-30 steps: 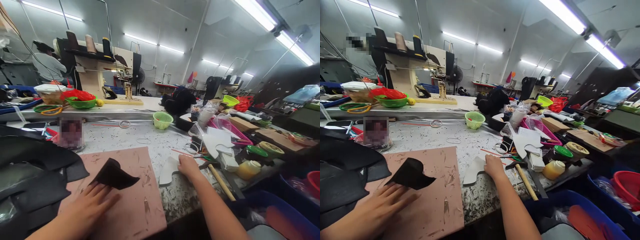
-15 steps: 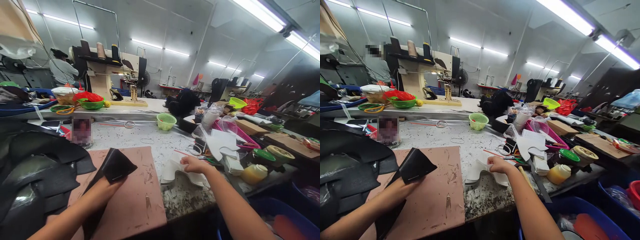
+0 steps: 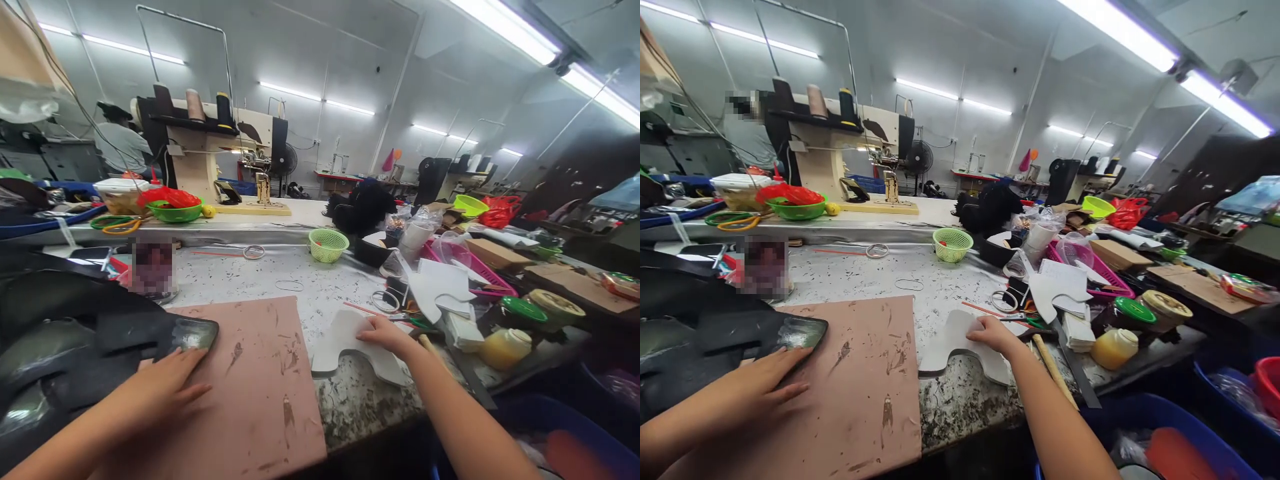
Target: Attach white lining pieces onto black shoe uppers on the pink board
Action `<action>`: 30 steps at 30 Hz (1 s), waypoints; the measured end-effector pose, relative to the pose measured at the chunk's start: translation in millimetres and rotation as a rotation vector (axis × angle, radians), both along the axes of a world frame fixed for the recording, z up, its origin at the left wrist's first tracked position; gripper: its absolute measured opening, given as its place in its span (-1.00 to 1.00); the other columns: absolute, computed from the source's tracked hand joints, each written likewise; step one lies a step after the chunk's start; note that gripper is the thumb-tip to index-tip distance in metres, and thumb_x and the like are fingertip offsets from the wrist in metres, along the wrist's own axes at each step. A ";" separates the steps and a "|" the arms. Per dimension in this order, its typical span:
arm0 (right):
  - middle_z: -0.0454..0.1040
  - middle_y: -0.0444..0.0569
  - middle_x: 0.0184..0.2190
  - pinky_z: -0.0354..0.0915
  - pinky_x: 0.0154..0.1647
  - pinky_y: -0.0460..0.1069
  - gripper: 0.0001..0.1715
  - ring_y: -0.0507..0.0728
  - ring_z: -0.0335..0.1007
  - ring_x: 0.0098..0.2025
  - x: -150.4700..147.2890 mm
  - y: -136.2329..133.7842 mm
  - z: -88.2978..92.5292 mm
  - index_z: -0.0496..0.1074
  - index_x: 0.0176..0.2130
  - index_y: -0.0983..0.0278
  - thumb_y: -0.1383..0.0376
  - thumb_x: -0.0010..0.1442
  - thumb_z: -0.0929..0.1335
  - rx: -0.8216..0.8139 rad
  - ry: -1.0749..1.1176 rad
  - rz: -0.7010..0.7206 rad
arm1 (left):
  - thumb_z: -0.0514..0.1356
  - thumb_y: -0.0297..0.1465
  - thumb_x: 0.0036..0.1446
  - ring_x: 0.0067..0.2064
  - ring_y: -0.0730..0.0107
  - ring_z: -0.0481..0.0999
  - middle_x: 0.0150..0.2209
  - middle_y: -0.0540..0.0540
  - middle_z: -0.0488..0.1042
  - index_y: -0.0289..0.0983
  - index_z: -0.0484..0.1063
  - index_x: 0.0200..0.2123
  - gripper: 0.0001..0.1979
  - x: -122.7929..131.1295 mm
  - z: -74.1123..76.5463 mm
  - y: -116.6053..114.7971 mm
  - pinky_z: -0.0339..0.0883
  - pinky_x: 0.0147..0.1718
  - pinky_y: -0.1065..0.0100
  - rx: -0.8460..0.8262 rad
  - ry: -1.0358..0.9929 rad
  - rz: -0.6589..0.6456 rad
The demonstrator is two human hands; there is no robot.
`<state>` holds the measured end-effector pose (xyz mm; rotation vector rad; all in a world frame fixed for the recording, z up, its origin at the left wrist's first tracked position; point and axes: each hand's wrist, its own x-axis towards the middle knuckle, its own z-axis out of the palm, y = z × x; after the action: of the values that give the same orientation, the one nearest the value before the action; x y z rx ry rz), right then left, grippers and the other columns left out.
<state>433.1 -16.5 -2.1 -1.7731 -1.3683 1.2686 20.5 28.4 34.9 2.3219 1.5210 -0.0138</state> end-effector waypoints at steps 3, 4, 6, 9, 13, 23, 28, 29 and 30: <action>0.45 -0.08 -0.42 0.28 -0.39 -0.03 -0.59 0.10 0.38 -0.41 -0.2 -2.1 3.3 0.33 -0.32 0.27 0.14 -0.23 0.36 -0.025 0.171 -0.030 | 0.10 -0.10 -0.12 0.08 -0.04 0.28 0.05 -0.15 0.34 -0.22 0.33 0.01 -0.41 26.9 7.8 -13.7 0.13 0.04 0.08 -0.181 -0.174 0.002; 0.45 -0.09 -0.40 0.28 -0.38 -0.03 -0.55 0.09 0.38 -0.39 -0.3 -3.4 6.0 0.33 -0.29 0.26 0.15 -0.25 0.36 -0.022 0.226 -0.022 | 0.11 -0.10 -0.12 0.09 -0.01 0.27 0.06 -0.11 0.33 -0.19 0.33 0.01 -0.41 37.9 10.7 -18.1 0.12 0.05 0.11 -0.248 -0.264 0.035; 0.45 -0.11 -0.40 0.28 -0.36 -0.05 -0.52 0.06 0.37 -0.39 -1.2 -6.8 11.2 0.33 -0.27 0.25 0.18 -0.28 0.35 -0.015 0.322 0.009 | 0.07 -0.11 -0.08 0.13 0.04 0.22 0.07 -0.07 0.33 -0.16 0.33 0.00 -0.45 59.8 15.1 -25.5 0.11 0.06 0.12 -0.374 -0.464 0.173; 0.42 -0.14 -0.48 0.24 -0.40 -0.08 -0.55 0.03 0.33 -0.46 -5.8 -12.9 14.1 0.35 -0.33 0.28 0.21 -0.34 0.34 -0.040 0.395 0.080 | -0.04 -0.14 0.00 0.19 0.12 0.10 0.12 -0.07 0.25 -0.19 0.26 0.04 -0.47 90.0 19.1 -30.4 0.10 0.05 0.06 -0.508 -0.707 0.370; 0.36 -0.17 -0.59 0.20 -0.47 -0.08 -0.65 0.01 0.26 -0.54 -17.2 -18.5 9.4 0.36 -0.47 0.34 0.27 -0.40 0.32 -0.128 0.367 0.203 | -0.18 -0.22 0.11 0.19 0.22 0.08 0.18 -0.12 0.14 -0.25 0.12 0.11 -0.48 136.5 23.1 -20.0 0.09 0.05 0.14 -0.346 -0.555 0.019; 0.27 -0.28 -0.65 0.09 -0.52 -0.16 -0.92 -0.04 0.14 -0.54 -45.0 -70.0 44.6 0.34 -0.55 0.30 0.40 -0.23 0.32 -0.054 -0.041 0.483 | -0.03 -0.14 0.10 -0.19 0.13 0.45 -0.29 -0.20 0.50 -0.28 0.47 -0.38 -0.61 232.9 -6.0 23.5 0.26 -0.18 0.16 -0.117 -0.120 -0.608; 0.48 -0.09 -0.39 0.25 -0.26 -0.06 -0.75 0.11 0.36 -0.31 -27.5 -127.9 66.9 0.41 -0.35 0.28 0.20 0.09 0.23 0.163 -0.338 0.161 | -0.03 -0.39 0.09 -0.12 0.24 0.42 -0.18 -0.16 0.45 -0.26 0.46 -0.33 -0.73 152.4 -4.2 37.8 0.23 -0.10 0.28 0.031 -0.168 -0.638; 0.49 -0.04 -0.35 0.27 -0.22 -0.03 -0.69 0.14 0.38 -0.27 -21.7 -135.2 65.5 0.42 -0.31 0.28 0.16 0.11 0.21 0.183 -0.404 0.064 | -0.03 -0.40 0.09 -0.15 0.25 0.43 -0.20 -0.16 0.47 -0.26 0.47 -0.36 -0.73 127.2 -6.6 40.0 0.24 -0.12 0.29 0.035 -0.163 -0.640; 0.50 0.00 -0.28 0.28 -0.17 0.00 -0.63 0.18 0.39 -0.22 -16.7 -140.6 62.4 0.42 -0.25 0.27 0.12 0.11 0.19 0.209 -0.466 -0.030 | -0.03 -0.41 0.08 -0.12 0.26 0.43 -0.15 -0.13 0.46 -0.24 0.49 -0.39 -0.73 101.5 -11.1 40.8 0.24 -0.10 0.32 0.037 -0.159 -0.645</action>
<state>416.4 -157.1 60.3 -2.0023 -1.6449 0.6843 122.0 69.2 23.9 2.6640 0.6565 0.0334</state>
